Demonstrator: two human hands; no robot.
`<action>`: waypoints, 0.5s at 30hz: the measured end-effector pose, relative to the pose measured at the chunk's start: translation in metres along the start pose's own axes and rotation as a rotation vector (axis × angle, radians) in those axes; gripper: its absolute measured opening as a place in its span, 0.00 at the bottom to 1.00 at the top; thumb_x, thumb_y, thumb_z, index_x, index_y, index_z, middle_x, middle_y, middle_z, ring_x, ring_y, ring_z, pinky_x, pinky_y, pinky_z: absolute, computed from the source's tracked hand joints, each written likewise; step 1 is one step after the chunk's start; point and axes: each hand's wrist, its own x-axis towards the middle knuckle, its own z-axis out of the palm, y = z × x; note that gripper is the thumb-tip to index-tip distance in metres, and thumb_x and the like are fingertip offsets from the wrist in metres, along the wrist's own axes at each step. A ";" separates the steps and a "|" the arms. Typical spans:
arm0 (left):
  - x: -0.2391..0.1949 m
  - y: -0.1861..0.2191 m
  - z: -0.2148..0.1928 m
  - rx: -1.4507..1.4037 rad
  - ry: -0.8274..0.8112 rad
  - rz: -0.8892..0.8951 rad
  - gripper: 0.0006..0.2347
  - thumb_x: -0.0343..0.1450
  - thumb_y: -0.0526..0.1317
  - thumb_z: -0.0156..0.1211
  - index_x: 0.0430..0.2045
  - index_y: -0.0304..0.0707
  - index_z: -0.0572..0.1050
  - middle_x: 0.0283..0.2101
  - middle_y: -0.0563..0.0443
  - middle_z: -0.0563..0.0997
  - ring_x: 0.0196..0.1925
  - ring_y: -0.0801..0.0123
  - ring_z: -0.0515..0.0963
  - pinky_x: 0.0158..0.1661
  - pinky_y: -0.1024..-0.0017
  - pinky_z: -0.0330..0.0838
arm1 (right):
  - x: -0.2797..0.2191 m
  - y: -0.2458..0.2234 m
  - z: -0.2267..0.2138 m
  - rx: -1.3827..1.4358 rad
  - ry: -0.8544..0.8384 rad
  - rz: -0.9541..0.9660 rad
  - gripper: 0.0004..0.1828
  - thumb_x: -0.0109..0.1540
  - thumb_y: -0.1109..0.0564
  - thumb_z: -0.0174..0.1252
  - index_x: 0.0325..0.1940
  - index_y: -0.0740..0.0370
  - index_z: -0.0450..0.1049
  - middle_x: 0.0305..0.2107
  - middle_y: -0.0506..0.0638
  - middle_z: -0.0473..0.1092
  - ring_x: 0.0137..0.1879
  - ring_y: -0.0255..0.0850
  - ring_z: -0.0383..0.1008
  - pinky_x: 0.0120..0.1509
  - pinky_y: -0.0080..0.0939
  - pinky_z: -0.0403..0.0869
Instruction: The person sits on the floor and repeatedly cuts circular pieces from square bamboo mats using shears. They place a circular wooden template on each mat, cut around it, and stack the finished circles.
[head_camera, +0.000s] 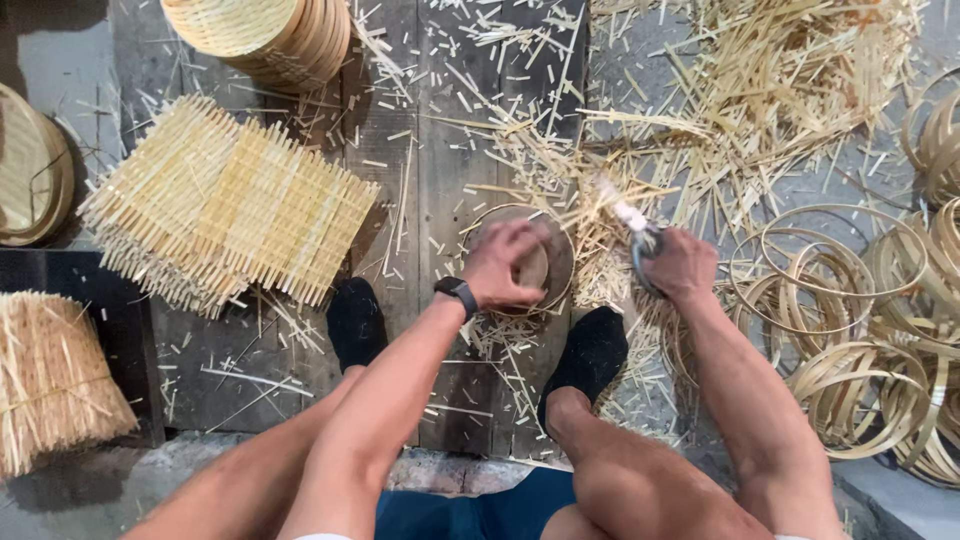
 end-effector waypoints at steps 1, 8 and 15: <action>0.006 -0.010 0.004 -0.024 0.116 -0.077 0.37 0.55 0.55 0.76 0.61 0.55 0.68 0.63 0.45 0.68 0.66 0.46 0.64 0.63 0.44 0.58 | 0.007 0.007 0.006 0.059 0.111 0.038 0.24 0.65 0.39 0.60 0.42 0.65 0.76 0.37 0.54 0.71 0.41 0.42 0.71 0.46 0.45 0.75; 0.064 -0.062 0.029 -0.038 0.284 -0.491 0.16 0.67 0.59 0.66 0.40 0.55 0.87 0.48 0.40 0.78 0.55 0.45 0.73 0.58 0.49 0.63 | -0.002 -0.022 0.026 0.499 0.241 -0.020 0.19 0.61 0.55 0.62 0.50 0.73 0.74 0.39 0.63 0.70 0.40 0.45 0.72 0.40 0.39 0.79; 0.084 -0.033 0.037 -0.147 0.271 -0.456 0.15 0.61 0.57 0.70 0.30 0.53 0.88 0.36 0.41 0.80 0.41 0.51 0.80 0.44 0.54 0.72 | -0.021 -0.075 0.031 1.047 -0.099 -0.079 0.14 0.60 0.54 0.69 0.42 0.68 0.81 0.28 0.52 0.78 0.29 0.36 0.74 0.32 0.39 0.75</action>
